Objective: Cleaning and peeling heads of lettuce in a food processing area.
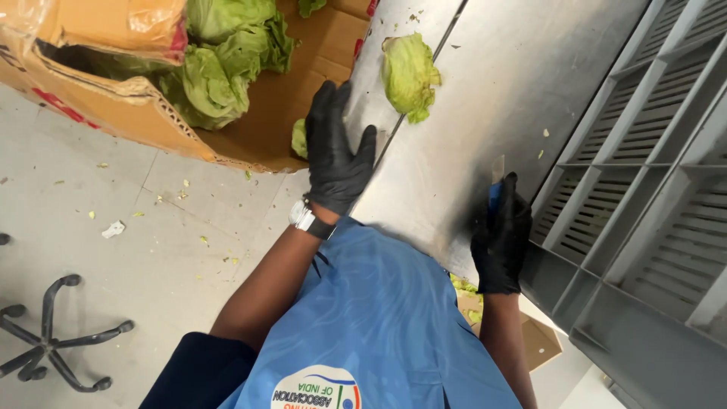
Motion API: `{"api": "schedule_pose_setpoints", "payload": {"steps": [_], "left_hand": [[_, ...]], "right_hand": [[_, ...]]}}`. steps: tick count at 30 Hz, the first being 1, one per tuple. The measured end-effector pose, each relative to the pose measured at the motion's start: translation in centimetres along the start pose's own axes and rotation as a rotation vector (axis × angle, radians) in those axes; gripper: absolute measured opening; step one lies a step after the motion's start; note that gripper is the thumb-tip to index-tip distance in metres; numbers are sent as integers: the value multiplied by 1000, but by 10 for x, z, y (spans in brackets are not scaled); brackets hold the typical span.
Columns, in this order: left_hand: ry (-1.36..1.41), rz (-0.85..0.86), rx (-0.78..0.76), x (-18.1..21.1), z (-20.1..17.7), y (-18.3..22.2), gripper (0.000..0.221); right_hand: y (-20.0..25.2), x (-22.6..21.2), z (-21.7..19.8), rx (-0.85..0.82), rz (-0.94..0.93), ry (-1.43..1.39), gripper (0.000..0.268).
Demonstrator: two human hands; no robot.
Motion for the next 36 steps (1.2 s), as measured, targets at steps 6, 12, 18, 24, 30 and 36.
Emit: {"api": "schedule_pose_setpoints", "payload": {"steps": [6,12,18,24,30,36], "left_hand": [[-178,134,-290,1,34,-65,97],[-232,66,-436,-50,102,-63,95],[397,-236,-425,-5,40,-73,103],[276,-373,-456,-22,53,-40,89],[213,35,-162,-40,71,-6,83],[364,-155,-211,-7,70,-41,92]], "right_hand": [[-15,6,13,0,91,137,66],[2,5,14,149,-127,232,65],[28,-13,19,112,67,-163,63],[-4,-57,17,104,74,-200,73],[-1,-46,19,151,165,-196,59],[12,-63,34,38,102,-211,47]]}}
Point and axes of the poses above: each hand's wrist, its own y-axis away from the middle knuckle, its own z-axis out of the palm, x = y × z, the point moved 1 cm from there along -y, towards the middle knuckle, and after that the axes turned 12 degrees about z, right-handed, at the moved point
